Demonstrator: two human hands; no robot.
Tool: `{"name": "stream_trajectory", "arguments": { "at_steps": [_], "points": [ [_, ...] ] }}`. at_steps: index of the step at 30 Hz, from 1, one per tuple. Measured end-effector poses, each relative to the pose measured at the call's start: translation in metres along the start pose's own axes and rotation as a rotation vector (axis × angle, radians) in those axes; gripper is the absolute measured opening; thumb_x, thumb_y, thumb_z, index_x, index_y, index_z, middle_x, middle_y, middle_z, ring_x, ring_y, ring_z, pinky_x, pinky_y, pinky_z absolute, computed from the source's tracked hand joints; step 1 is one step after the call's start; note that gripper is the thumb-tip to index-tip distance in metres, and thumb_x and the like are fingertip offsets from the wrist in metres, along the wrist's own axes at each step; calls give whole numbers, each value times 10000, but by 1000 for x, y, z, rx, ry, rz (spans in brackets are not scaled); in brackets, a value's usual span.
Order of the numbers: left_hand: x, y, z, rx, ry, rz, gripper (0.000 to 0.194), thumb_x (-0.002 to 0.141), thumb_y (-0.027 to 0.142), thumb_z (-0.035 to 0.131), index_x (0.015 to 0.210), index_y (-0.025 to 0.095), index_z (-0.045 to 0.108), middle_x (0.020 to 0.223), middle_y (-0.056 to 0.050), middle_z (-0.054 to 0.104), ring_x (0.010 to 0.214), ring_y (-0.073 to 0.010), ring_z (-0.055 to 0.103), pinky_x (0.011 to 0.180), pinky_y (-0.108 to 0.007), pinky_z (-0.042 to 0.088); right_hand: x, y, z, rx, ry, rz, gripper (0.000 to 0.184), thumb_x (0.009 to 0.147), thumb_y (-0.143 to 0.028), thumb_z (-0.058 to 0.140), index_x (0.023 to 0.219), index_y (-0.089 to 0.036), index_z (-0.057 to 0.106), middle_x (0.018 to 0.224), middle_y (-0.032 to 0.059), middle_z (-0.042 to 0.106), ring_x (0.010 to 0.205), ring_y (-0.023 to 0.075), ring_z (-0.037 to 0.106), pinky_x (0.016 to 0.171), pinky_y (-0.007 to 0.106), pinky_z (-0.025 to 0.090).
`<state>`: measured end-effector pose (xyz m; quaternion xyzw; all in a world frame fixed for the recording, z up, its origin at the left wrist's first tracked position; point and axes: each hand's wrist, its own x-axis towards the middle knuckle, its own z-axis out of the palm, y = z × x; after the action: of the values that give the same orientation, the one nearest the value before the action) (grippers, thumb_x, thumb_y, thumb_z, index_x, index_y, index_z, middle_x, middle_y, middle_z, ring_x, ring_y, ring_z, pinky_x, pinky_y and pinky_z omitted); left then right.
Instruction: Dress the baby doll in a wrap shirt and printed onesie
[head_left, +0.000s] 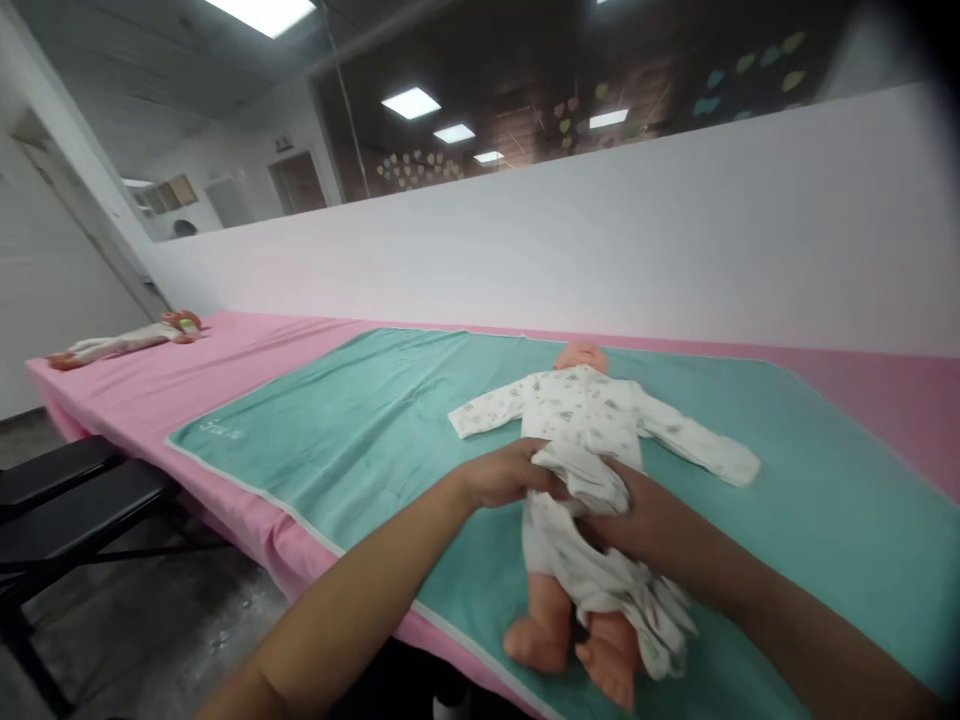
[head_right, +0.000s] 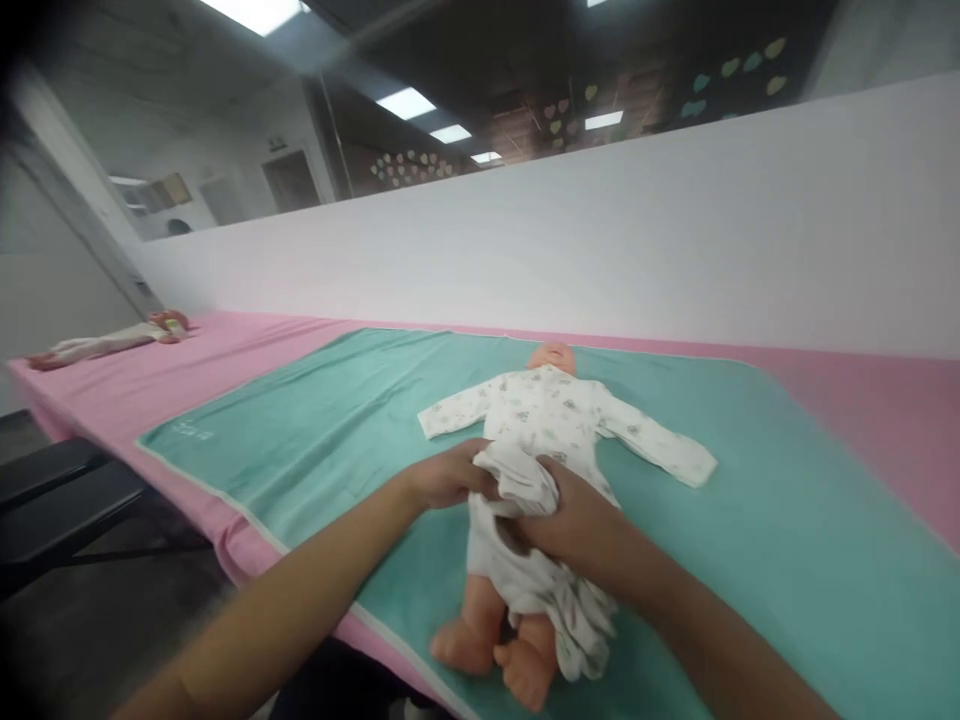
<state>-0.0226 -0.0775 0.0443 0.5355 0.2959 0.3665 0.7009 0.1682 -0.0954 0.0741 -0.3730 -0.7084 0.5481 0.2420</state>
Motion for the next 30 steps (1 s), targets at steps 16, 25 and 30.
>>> {"name": "stream_trajectory", "arguments": {
  "at_steps": [16,25,30],
  "points": [
    [-24,4,87,1479,540,198,763,722,26,444,1398,331,263,1184,-68,414,786,-144,538,636,-269,451,-7,22,3,48,177,-251,201,752,-250,482,928,-188,557,838,5,614,788,167,553,679,281,434],
    [-49,9,102,1057,754,115,222,758,156,472,951,185,579,829,-3,632,773,-162,576,685,-249,436,-15,17,0,-295,77,-340,104,741,-281,489,804,-198,487,731,-21,525,693,144,472,588,254,334],
    [-100,-10,134,669,842,-130,239,730,236,537,963,180,547,742,23,602,646,-133,536,550,-210,390,-15,11,6,-615,-47,-349,244,653,-347,592,812,-207,470,797,0,557,687,149,476,563,246,296]
  ]
}}
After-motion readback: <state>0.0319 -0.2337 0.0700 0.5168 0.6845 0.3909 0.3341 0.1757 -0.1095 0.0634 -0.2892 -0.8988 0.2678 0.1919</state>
